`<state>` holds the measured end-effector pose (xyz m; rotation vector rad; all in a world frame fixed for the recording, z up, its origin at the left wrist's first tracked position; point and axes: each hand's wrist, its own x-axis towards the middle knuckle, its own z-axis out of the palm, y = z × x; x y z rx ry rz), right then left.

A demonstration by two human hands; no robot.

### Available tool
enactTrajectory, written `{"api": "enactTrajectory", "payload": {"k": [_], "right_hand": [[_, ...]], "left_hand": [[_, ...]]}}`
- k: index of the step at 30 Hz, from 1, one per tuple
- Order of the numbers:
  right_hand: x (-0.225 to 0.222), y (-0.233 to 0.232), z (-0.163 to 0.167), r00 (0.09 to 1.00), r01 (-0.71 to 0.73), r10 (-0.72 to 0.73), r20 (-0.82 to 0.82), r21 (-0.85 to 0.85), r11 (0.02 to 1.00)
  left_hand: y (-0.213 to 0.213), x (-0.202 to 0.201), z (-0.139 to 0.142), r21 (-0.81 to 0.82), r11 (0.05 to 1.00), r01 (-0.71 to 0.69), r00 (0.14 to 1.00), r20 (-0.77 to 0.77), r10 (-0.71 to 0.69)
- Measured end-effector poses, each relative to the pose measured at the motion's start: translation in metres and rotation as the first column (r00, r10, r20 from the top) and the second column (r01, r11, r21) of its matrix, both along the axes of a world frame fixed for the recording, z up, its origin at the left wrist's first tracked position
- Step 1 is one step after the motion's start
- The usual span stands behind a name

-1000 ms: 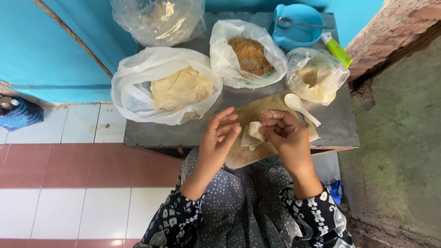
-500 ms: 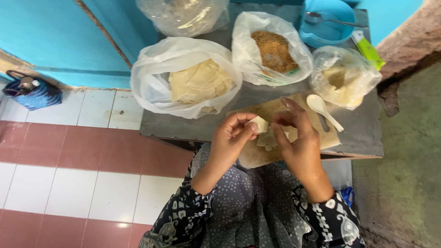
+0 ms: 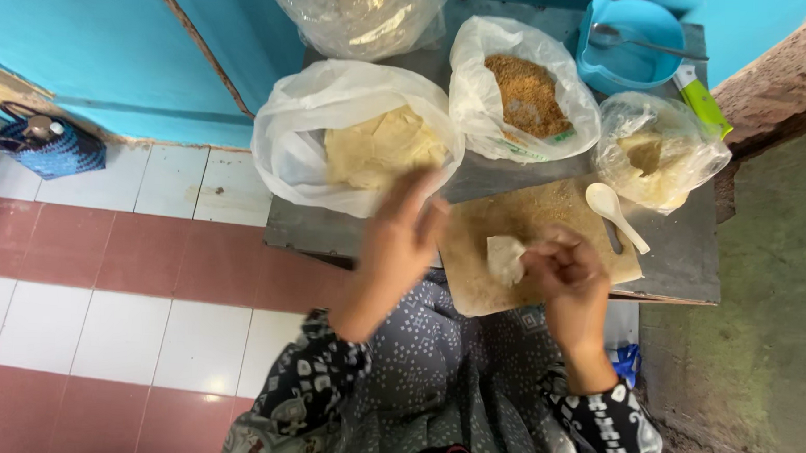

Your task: The person sits at a low metal table and wraps filled pastries. They take square dough wrappers from a plastic bag, spoon a brown crumbly filling onto a wrapper, fold the wrapper over the filling, press the edges closed, and set the finished parcel aside, repeating the cycle.

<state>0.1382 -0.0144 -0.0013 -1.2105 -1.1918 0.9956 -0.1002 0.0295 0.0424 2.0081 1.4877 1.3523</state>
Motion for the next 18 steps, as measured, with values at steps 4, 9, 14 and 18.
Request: {"api": "enactTrajectory", "payload": {"k": [4, 9, 14, 18], "right_hand": [[0.009, 0.003, 0.009, 0.759, -0.221, 0.098, -0.643, -0.114, 0.968], [0.013, -0.008, 0.015, 0.677, -0.272, 0.081, -0.731, -0.146, 0.951], [0.023, -0.009, 0.011, 0.825, -0.126, 0.034, -0.564, -0.125, 0.984], [0.025, 0.004, 0.011, 0.977, 0.127, -0.148, 0.152, 0.14, 0.982]], "left_hand": [[-0.02, 0.045, -0.037, -0.355, 0.692, 0.629, 0.708, 0.628, -0.322], [-0.025, 0.06, -0.057, -0.237, 0.642, 0.729, 0.451, 0.872, -0.19], [-0.028, 0.058, -0.044, -0.376, 0.728, 0.574, 0.708, 0.674, -0.21], [-0.025, 0.047, -0.03, -0.263, 0.918, 0.298, 0.85, 0.511, -0.129]]}}
